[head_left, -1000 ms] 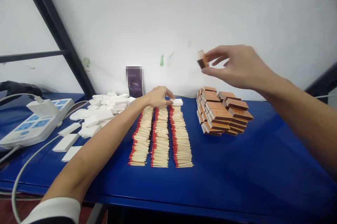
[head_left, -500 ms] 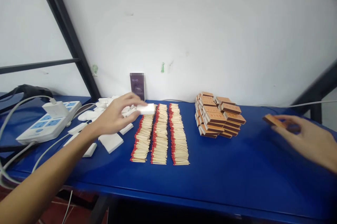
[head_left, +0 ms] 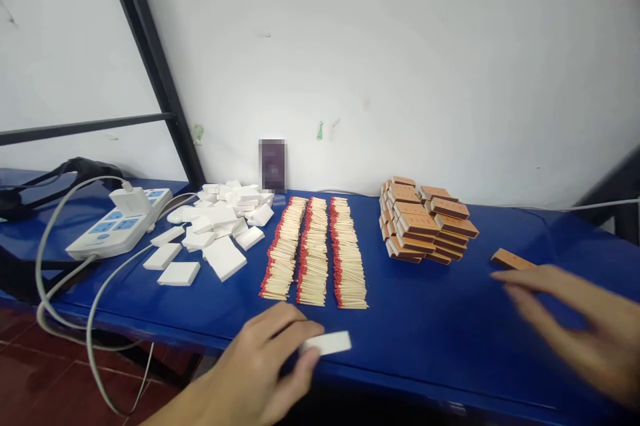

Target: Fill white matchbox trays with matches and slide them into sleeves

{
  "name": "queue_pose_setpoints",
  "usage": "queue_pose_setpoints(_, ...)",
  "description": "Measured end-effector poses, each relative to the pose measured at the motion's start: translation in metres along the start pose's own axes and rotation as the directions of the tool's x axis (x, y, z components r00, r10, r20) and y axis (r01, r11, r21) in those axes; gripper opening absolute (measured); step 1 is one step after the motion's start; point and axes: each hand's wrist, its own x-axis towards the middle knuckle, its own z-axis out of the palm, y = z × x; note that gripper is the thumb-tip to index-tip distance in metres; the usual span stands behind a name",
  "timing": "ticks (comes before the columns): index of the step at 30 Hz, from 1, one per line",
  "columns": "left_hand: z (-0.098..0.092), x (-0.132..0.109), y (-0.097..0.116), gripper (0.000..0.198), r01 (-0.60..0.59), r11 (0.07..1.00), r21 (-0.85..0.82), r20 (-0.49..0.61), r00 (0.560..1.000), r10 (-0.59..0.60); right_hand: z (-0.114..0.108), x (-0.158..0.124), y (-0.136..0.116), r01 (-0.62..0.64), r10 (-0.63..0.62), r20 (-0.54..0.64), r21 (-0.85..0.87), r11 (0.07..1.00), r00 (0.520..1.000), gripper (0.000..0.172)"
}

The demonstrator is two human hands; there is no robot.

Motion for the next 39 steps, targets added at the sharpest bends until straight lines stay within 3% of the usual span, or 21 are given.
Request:
queue_pose_setpoints(2, 0.019, 0.015, 0.005, 0.018, 0.035, 0.998, -0.061, -0.003, 0.999, -0.035, 0.009, 0.001, -0.054, 0.212, -0.23, 0.119, 0.144, 0.967, 0.966, 0.058)
queue_pose_setpoints(4, 0.033, 0.027, 0.009, 0.022, 0.124, 0.981, -0.149, 0.03, 0.992, -0.121, 0.018, 0.007, -0.099, 0.371, -0.405, 0.153, 0.21, 0.905, 0.901, 0.061)
queue_pose_setpoints(6, 0.04, 0.034, 0.012, 0.027, 0.2, 0.953, -0.227, 0.03, 0.98, -0.199, 0.026, 0.016, -0.13, 0.508, -0.553, 0.148, 0.258, 0.822, 0.82, 0.05)
queue_pose_setpoints(8, 0.041, 0.036, 0.012, 0.031, 0.241, 0.927, -0.288, 0.025, 0.969, -0.244, 0.035, 0.025, -0.142, 0.598, -0.637, 0.078, 0.273, 0.754, 0.767, 0.044)
queue_pose_setpoints(10, 0.037, 0.035, 0.009, 0.03, 0.269, 0.915, -0.302, 0.054, 0.963, -0.266, 0.045, 0.031, -0.138, 0.637, -0.675, 0.031, 0.3, 0.71, 0.737, 0.045)
queue_pose_setpoints(13, 0.025, 0.03, 0.003, 0.022, 0.286, 0.928, -0.24, 0.071, 0.958, -0.277, 0.061, 0.036, -0.113, 0.647, -0.68, -0.029, 0.339, 0.683, 0.733, 0.054)
queue_pose_setpoints(16, 0.015, 0.026, 0.0, 0.028, 0.237, 0.952, -0.193, 0.087, 0.971, -0.224, 0.067, 0.04, -0.082, 0.54, -0.58, 0.018, 0.343, 0.769, 0.814, 0.063)
queue_pose_setpoints(19, 0.011, 0.021, -0.002, 0.028, 0.173, 0.959, -0.223, 0.097, 0.983, -0.155, 0.063, 0.043, -0.067, 0.499, -0.555, 0.074, 0.352, 0.792, 0.829, 0.063)
queue_pose_setpoints(22, 0.014, 0.014, -0.005, 0.027, 0.14, 0.95, -0.279, 0.087, 0.989, -0.12, 0.056, 0.039, -0.078, 0.497, -0.576, 0.098, 0.402, 0.769, 0.812, 0.06)
queue_pose_setpoints(26, 0.017, 0.01, -0.008, 0.032, 0.073, 0.93, -0.36, 0.065, 0.996, -0.053, 0.055, 0.033, -0.117, 0.525, -0.66, 0.156, 0.485, 0.7, 0.735, 0.05)
queue_pose_setpoints(30, 0.011, 0.015, -0.01, 0.027, 0.059, 0.977, -0.207, 0.143, 0.989, -0.029, 0.063, 0.036, -0.14, 0.534, -0.695, 0.25, 0.485, 0.693, 0.674, 0.033)
queue_pose_setpoints(34, 0.002, 0.02, -0.021, 0.032, -0.088, 0.995, -0.051, 0.25, 0.963, 0.098, 0.067, 0.044, -0.131, 0.537, -0.656, 0.197, 0.431, 0.725, 0.729, 0.024)
queue_pose_setpoints(36, -0.002, 0.021, -0.026, 0.029, -0.15, 0.987, -0.064, 0.304, 0.939, 0.162, 0.069, 0.047, -0.123, 0.525, -0.634, 0.182, 0.417, 0.742, 0.751, 0.016)
queue_pose_setpoints(39, -0.005, 0.021, -0.028, 0.02, -0.198, 0.975, -0.099, 0.323, 0.92, 0.22, 0.076, 0.054, -0.118, 0.553, -0.648, 0.145, 0.405, 0.728, 0.747, 0.013)
